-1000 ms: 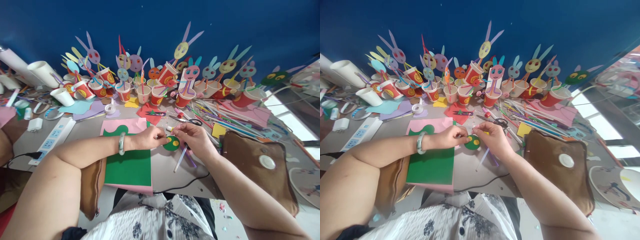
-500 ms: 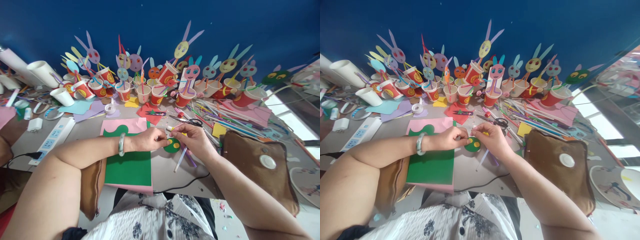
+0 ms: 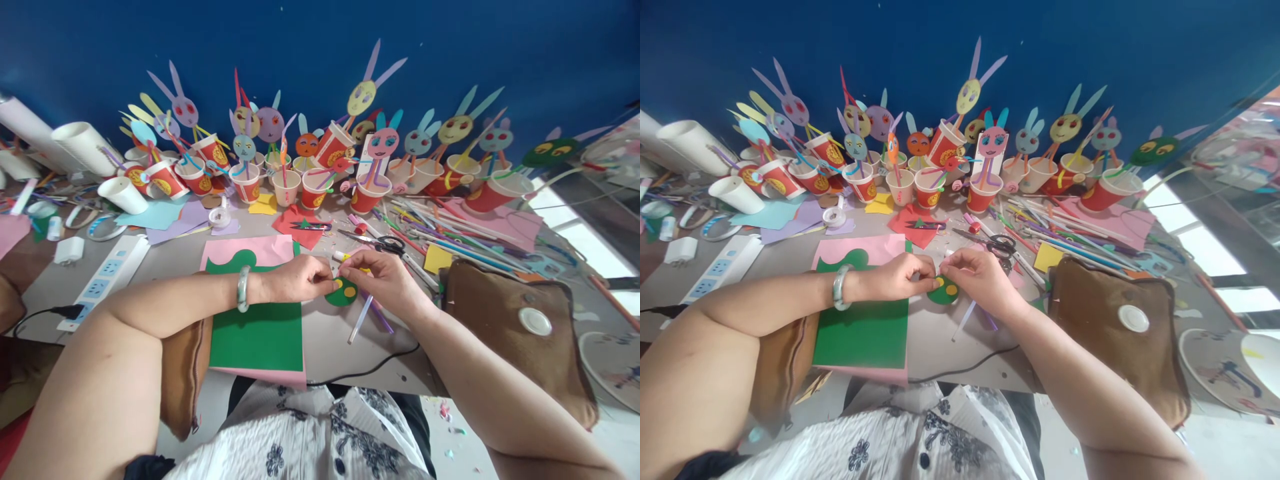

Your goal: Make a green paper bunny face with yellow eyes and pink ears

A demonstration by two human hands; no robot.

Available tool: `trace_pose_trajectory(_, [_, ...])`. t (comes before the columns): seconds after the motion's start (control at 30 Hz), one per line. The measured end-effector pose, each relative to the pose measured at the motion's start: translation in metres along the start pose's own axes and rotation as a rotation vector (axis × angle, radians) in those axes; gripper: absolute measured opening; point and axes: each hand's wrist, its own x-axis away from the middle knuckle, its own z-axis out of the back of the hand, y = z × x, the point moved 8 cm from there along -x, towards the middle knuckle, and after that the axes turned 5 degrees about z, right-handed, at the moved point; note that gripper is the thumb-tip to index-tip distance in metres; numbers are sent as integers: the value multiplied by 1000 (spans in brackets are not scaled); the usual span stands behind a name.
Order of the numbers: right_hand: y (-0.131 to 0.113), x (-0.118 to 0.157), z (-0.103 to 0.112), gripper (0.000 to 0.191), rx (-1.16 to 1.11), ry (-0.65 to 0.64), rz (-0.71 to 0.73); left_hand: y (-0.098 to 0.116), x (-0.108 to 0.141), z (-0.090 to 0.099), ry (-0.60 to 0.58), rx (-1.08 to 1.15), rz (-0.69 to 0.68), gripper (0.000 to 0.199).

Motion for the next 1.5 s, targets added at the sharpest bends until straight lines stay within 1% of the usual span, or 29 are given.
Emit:
trace_pose_trajectory(0.13, [-3, 0, -1, 26, 17, -19, -1, -1, 1, -1, -10, -26, 4, 32])
trace_pose_trajectory(0.27, [-4, 1, -6, 27, 0, -68, -12, 0, 1, -3, -24, -54, -5, 27])
trace_pose_trajectory(0.4, [-3, 1, -7, 28, 1, -84, -18, 0, 1, -3, -26, -67, -11, 24])
trace_pose_trajectory(0.6, [-3, 1, -8, 27, 40, -111, 6, -3, 1, -5, -44, -76, 2, 25])
trace_pose_trajectory(0.73, [-2, 2, -8, 25, 63, -117, -3, -5, 1, -7, -56, -97, 26, 26])
trace_pose_trajectory(1.0, [2, 3, -11, 24, -1, -138, -13, -3, 0, -7, -44, -91, 27, 23])
trace_pose_trajectory(1.17, [3, 2, -11, 20, -1, -127, 18, -2, 1, -6, -33, -96, 25, 26])
trace_pose_trajectory(1.33, [-2, 4, -11, 13, 62, -102, 74, -2, 0, -7, -35, -81, 19, 27])
trace_pose_trajectory(1.5, [-8, 4, -7, 16, 36, -48, 54, -1, -1, -4, -8, -54, -30, 27])
